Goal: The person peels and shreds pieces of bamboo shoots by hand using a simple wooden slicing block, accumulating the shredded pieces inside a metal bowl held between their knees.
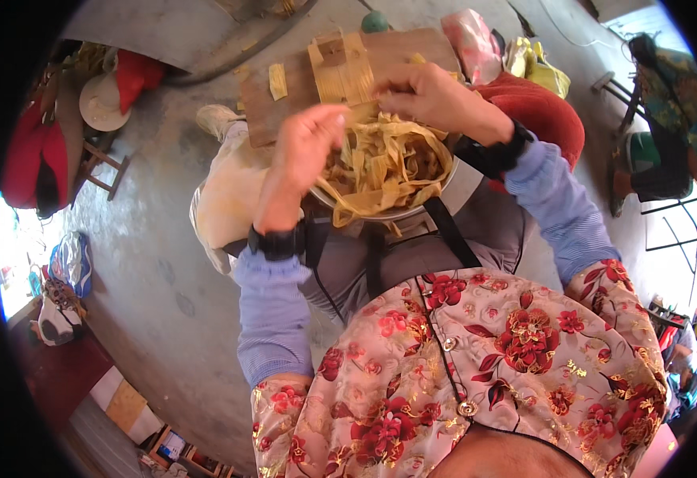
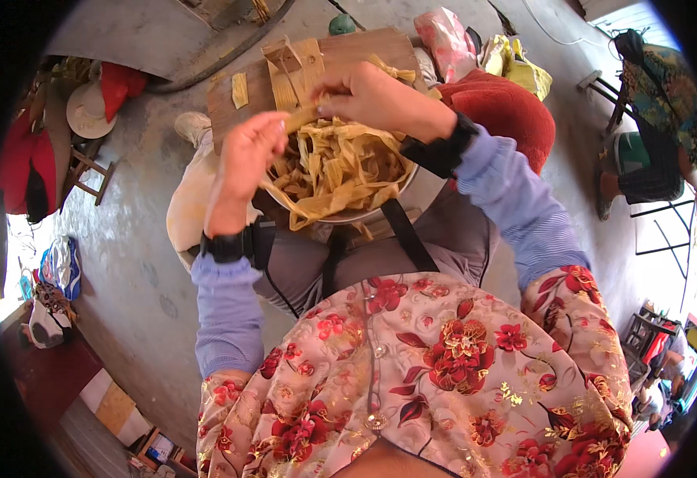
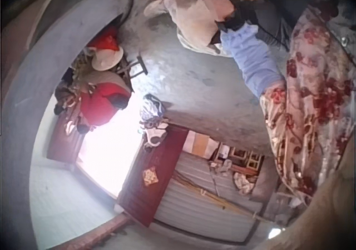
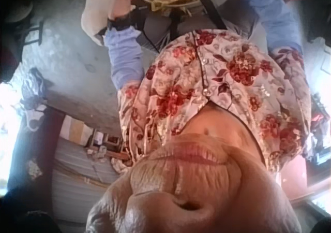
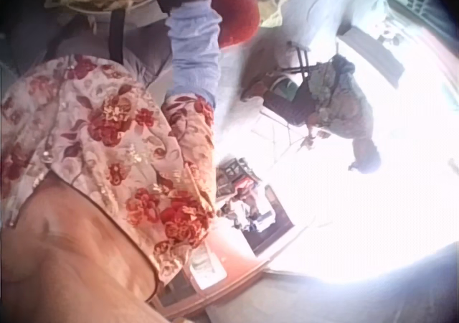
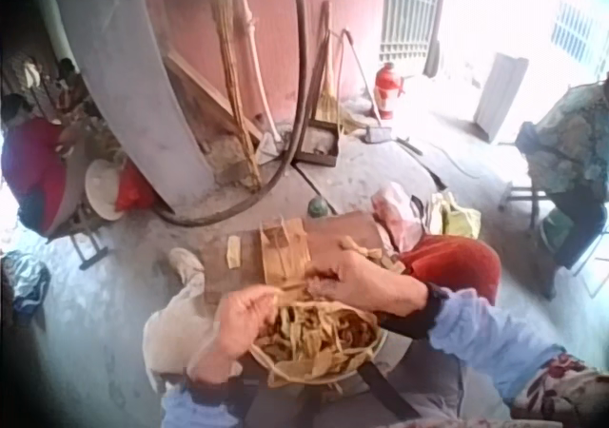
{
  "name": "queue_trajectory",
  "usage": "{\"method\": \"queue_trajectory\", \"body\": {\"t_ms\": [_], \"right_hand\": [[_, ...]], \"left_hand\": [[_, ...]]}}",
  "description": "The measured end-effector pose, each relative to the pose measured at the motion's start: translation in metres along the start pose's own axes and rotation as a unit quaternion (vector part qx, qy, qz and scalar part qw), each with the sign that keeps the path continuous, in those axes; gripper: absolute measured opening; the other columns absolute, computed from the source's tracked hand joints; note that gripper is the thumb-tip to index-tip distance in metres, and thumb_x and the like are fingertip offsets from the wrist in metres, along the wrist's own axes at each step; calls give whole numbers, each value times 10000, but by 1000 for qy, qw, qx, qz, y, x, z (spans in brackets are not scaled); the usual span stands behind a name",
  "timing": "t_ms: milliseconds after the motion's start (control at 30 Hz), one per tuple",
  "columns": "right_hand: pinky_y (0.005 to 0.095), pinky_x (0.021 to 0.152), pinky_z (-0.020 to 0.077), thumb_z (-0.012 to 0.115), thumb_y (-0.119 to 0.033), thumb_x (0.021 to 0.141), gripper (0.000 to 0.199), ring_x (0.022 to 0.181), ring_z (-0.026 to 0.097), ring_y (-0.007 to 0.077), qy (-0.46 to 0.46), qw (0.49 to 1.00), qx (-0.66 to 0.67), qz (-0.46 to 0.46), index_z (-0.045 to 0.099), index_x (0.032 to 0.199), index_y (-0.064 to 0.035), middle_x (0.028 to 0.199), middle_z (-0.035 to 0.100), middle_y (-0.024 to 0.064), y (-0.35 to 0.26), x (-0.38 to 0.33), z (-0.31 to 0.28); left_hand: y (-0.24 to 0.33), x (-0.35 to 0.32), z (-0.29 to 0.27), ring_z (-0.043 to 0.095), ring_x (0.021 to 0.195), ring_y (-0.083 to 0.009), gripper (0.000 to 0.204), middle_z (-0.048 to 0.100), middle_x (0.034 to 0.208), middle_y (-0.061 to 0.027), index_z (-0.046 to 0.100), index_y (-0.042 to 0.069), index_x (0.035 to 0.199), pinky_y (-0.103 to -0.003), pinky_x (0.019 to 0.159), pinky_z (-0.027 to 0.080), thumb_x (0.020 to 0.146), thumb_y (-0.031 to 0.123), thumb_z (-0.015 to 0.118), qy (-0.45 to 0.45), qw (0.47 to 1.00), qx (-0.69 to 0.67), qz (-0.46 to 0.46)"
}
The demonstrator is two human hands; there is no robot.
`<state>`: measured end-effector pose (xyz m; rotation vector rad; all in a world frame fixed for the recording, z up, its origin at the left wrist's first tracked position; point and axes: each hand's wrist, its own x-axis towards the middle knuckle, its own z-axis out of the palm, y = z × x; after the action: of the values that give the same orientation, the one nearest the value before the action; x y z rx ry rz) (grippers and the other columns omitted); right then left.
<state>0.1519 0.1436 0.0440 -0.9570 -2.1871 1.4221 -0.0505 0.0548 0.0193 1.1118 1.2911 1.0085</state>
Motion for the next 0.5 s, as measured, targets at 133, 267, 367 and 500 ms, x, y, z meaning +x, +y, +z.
{"method": "queue_trajectory", "body": {"t_ms": [133,267,367,500], "right_hand": [[217,546,413,593,-131,869,151,607,487,41,86,995,-4,-50,627,952,-10,642,512,-6,29,36,6],[340,596,444,582,-124,832,132,614,555,246,126,991,-34,-11,629,909,-29,697,595,132,38,44,14],[375,617,459,576,-133,812,139,675,575,329,133,984,-103,-51,633,892,-34,761,615,153,64,52,25],[387,654,472,581,-121,798,131,748,576,360,161,945,-269,-95,638,883,-39,816,619,157,73,43,21]], "left_hand": [[-9,42,-23,417,509,-64,132,531,677,6,598,42,986,-205,453,348,914,132,533,50,986,-137,-78],[-30,61,-26,438,506,-79,125,543,665,-12,589,32,921,-229,453,363,893,149,557,65,985,-134,-92],[-45,73,-19,540,570,-157,167,599,676,-89,593,-4,863,-305,529,433,858,163,586,121,985,127,-11],[-63,71,-23,611,681,-283,192,611,749,-205,599,-10,870,-369,635,459,829,177,583,220,916,321,99]]}}
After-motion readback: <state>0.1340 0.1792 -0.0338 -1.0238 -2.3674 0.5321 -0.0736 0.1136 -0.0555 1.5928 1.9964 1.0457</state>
